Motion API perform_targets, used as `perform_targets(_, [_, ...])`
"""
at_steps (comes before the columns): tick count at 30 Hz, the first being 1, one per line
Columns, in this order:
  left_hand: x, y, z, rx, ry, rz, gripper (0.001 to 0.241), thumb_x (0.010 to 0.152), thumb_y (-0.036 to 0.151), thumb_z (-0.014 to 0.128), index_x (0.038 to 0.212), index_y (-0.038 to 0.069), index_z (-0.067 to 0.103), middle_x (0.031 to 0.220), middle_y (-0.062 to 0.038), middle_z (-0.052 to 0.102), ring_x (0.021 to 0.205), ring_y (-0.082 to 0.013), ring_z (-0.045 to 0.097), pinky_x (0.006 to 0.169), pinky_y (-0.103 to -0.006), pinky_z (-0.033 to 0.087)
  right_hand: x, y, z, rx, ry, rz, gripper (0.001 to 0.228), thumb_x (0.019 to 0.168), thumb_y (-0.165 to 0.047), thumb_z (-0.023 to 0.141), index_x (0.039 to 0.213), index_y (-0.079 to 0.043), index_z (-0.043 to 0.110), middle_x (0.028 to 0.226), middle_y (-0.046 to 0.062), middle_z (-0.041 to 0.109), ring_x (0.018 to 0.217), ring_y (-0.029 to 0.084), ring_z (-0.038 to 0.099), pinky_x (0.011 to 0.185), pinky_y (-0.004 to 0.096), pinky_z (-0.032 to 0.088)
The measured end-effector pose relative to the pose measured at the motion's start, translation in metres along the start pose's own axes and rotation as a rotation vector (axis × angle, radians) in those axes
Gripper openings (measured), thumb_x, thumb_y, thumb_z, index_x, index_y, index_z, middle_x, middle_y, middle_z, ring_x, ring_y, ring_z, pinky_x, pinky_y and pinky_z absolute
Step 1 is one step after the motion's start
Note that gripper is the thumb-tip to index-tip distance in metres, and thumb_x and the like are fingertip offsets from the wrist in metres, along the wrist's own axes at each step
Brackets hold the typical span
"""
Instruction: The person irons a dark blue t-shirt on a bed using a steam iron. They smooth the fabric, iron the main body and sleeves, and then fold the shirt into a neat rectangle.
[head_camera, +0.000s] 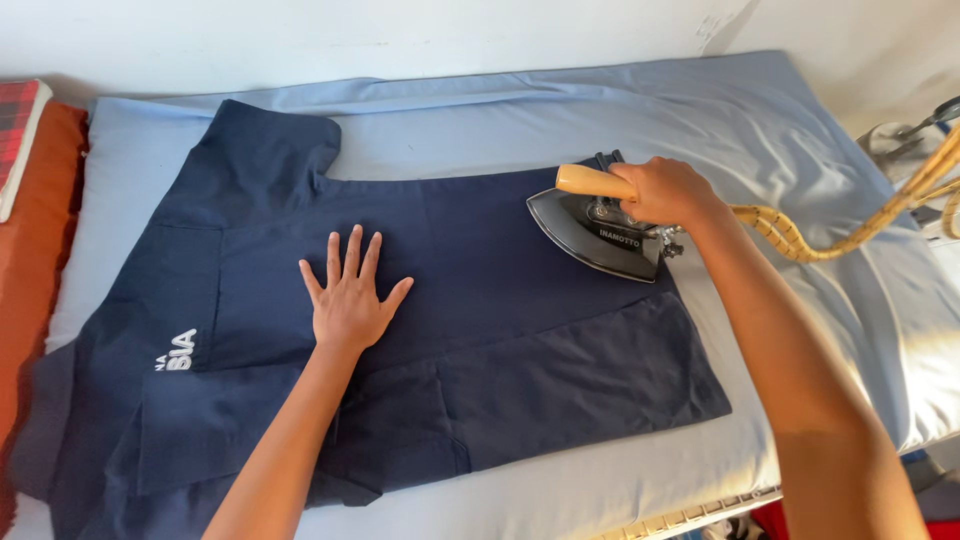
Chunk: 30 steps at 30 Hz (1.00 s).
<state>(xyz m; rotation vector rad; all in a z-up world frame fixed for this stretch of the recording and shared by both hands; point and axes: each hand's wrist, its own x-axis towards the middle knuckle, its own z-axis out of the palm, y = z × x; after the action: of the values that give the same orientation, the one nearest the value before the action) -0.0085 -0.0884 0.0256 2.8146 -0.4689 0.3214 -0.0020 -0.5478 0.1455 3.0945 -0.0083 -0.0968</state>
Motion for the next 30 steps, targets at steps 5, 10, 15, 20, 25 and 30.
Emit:
perform_targets(5, [-0.003, -0.002, 0.001, -0.017, 0.003, 0.006, 0.084, 0.094, 0.073, 0.043, 0.159, 0.019, 0.037, 0.167, -0.006, 0.028, 0.155, -0.0339, 0.015, 0.117, -0.0717, 0.007, 0.004, -0.015, 0.015, -0.061, 0.168, 0.161, 0.030, 0.080, -0.023, 0.072, 0.109, -0.014, 0.071, 0.089, 0.019, 0.074, 0.085, 0.043, 0.071, 0.075, 0.054, 0.056])
perform_targets(10, [0.001, 0.001, -0.002, -0.004, -0.010, -0.013, 0.089, 0.093, 0.073, 0.044, 0.159, 0.014, 0.033, 0.167, -0.006, 0.028, 0.155, -0.0320, 0.015, 0.118, -0.0696, 0.007, 0.041, -0.021, 0.017, 0.026, 0.227, 0.485, 0.028, 0.080, -0.019, 0.078, 0.104, -0.005, 0.075, 0.098, 0.020, 0.075, 0.092, 0.040, 0.073, 0.077, 0.047, 0.060])
perform_targets(15, [-0.003, 0.002, -0.001, -0.005, -0.028, -0.033, 0.096, 0.092, 0.074, 0.044, 0.160, 0.007, 0.029, 0.167, -0.005, 0.027, 0.156, -0.0299, 0.014, 0.119, -0.0680, 0.007, 0.054, -0.024, 0.022, 0.100, 0.151, 0.606, 0.029, 0.080, -0.018, 0.080, 0.105, -0.004, 0.075, 0.101, 0.019, 0.075, 0.095, 0.038, 0.074, 0.079, 0.044, 0.061])
perform_targets(20, [0.002, 0.001, -0.003, 0.005, -0.032, -0.025, 0.096, 0.092, 0.074, 0.044, 0.159, 0.008, 0.029, 0.166, -0.005, 0.027, 0.155, -0.0296, 0.014, 0.118, -0.0685, 0.007, 0.037, -0.028, 0.026, 0.120, 0.193, 0.591, 0.040, 0.077, -0.022, 0.084, 0.109, -0.002, 0.070, 0.103, 0.020, 0.074, 0.097, 0.038, 0.072, 0.079, 0.045, 0.059])
perform_targets(25, [0.002, 0.003, -0.002, -0.002, -0.041, -0.031, 0.095, 0.092, 0.074, 0.044, 0.159, 0.008, 0.030, 0.168, -0.005, 0.026, 0.156, -0.0293, 0.013, 0.119, -0.0679, 0.006, 0.030, -0.028, 0.038, 0.128, 0.193, 0.729, 0.033, 0.085, -0.027, 0.080, 0.110, -0.007, 0.071, 0.102, 0.017, 0.076, 0.096, 0.036, 0.074, 0.079, 0.045, 0.059])
perform_targets(30, [-0.001, -0.001, -0.005, -0.002, -0.057, -0.047, 0.095, 0.092, 0.075, 0.044, 0.159, 0.009, 0.029, 0.168, -0.004, 0.025, 0.156, -0.0291, 0.012, 0.119, -0.0672, 0.005, 0.061, -0.009, 0.043, 0.095, 0.231, 0.723, 0.030, 0.082, -0.021, 0.079, 0.109, -0.009, 0.073, 0.103, 0.017, 0.076, 0.098, 0.037, 0.073, 0.081, 0.046, 0.058])
